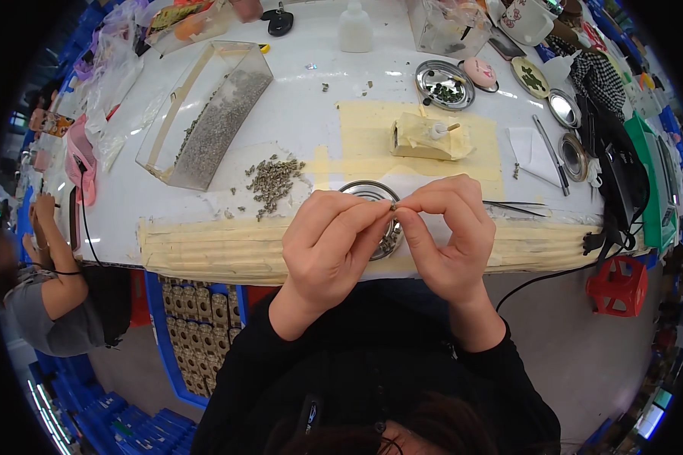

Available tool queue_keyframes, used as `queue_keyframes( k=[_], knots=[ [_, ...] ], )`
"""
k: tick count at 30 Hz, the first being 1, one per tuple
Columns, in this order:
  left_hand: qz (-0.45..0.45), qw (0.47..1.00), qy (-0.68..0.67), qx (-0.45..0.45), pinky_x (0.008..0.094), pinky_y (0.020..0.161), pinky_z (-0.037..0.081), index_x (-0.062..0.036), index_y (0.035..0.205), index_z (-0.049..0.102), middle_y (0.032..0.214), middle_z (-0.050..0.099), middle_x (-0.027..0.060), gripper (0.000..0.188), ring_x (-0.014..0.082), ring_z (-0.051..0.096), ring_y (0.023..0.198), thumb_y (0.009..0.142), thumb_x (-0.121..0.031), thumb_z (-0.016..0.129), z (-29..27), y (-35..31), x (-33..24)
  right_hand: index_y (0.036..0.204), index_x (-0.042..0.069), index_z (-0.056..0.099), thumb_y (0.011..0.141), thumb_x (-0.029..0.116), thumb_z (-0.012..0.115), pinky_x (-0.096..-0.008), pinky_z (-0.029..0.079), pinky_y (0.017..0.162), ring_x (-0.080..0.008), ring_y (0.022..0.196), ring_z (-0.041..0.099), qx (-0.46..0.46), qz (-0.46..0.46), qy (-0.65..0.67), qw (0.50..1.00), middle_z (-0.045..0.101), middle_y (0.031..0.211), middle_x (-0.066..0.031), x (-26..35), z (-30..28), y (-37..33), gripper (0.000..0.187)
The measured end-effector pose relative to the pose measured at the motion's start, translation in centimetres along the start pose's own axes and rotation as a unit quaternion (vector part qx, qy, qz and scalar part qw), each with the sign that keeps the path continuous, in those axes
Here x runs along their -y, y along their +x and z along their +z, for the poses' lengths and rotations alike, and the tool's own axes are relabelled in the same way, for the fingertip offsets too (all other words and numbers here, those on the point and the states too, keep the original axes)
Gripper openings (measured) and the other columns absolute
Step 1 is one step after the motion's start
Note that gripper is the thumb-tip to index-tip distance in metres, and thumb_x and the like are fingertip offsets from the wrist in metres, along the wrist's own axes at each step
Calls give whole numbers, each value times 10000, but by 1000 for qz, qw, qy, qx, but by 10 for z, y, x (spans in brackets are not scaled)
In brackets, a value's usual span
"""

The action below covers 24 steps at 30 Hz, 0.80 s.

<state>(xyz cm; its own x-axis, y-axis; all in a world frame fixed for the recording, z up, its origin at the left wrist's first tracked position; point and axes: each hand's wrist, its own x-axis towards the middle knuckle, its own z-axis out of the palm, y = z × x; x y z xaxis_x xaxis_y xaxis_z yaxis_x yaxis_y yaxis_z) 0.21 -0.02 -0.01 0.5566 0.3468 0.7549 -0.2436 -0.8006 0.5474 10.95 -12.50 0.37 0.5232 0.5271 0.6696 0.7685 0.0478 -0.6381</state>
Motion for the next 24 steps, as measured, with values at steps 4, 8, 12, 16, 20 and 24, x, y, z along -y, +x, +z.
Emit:
queue_keyframes(
  k=[4, 8, 12, 16, 20, 24],
  knots=[
    [15, 1000, 0, 3, 317, 597, 483, 7, 934, 726, 809, 664, 85, 235, 232, 620, 694, 720, 49, 812, -1, 1, -1, 827, 85, 685, 793, 58, 770, -332, 388, 737, -214, 750, 580, 7, 16, 11, 1000, 669, 802, -22, -1, 1, -1, 95],
    [11, 1000, -14, 14, 318, 601, 484, 8, 931, 724, 808, 665, 86, 224, 234, 624, 694, 727, 53, 805, -3, 2, -2, 833, 74, 675, 822, 53, 745, -333, 390, 740, -221, 759, 582, 28, 25, 16, 999, 670, 814, -22, 0, 0, 1, 74],
    [4, 999, -29, 20, 321, 601, 483, 10, 930, 722, 809, 666, 86, 222, 233, 627, 696, 729, 54, 803, -4, 2, -1, 836, 65, 669, 840, 54, 732, -333, 391, 742, -222, 758, 582, 40, 29, 31, 998, 670, 820, -27, -1, 0, 0, 64],
    [0, 999, -31, 22, 322, 602, 485, 9, 930, 722, 808, 666, 87, 226, 231, 626, 695, 725, 53, 807, -4, 2, -1, 830, 64, 665, 838, 56, 735, -333, 390, 740, -222, 752, 578, 39, 39, 45, 997, 666, 811, -30, 0, -1, 1, 72],
    [-1, 1000, -15, 15, 322, 601, 484, 7, 927, 724, 808, 664, 86, 230, 233, 623, 695, 719, 56, 809, -2, 1, -1, 827, 72, 662, 825, 56, 743, -336, 387, 740, -221, 750, 575, 23, 30, 38, 999, 663, 804, -27, 1, -1, 1, 83],
    [3, 1000, -2, 9, 321, 601, 484, 6, 927, 725, 807, 663, 84, 234, 234, 621, 697, 715, 61, 808, -1, 1, 0, 829, 79, 658, 818, 59, 748, -338, 385, 739, -224, 748, 574, 13, -1, 11, 1000, 657, 799, -26, -1, 0, 1, 93]
  ],
)
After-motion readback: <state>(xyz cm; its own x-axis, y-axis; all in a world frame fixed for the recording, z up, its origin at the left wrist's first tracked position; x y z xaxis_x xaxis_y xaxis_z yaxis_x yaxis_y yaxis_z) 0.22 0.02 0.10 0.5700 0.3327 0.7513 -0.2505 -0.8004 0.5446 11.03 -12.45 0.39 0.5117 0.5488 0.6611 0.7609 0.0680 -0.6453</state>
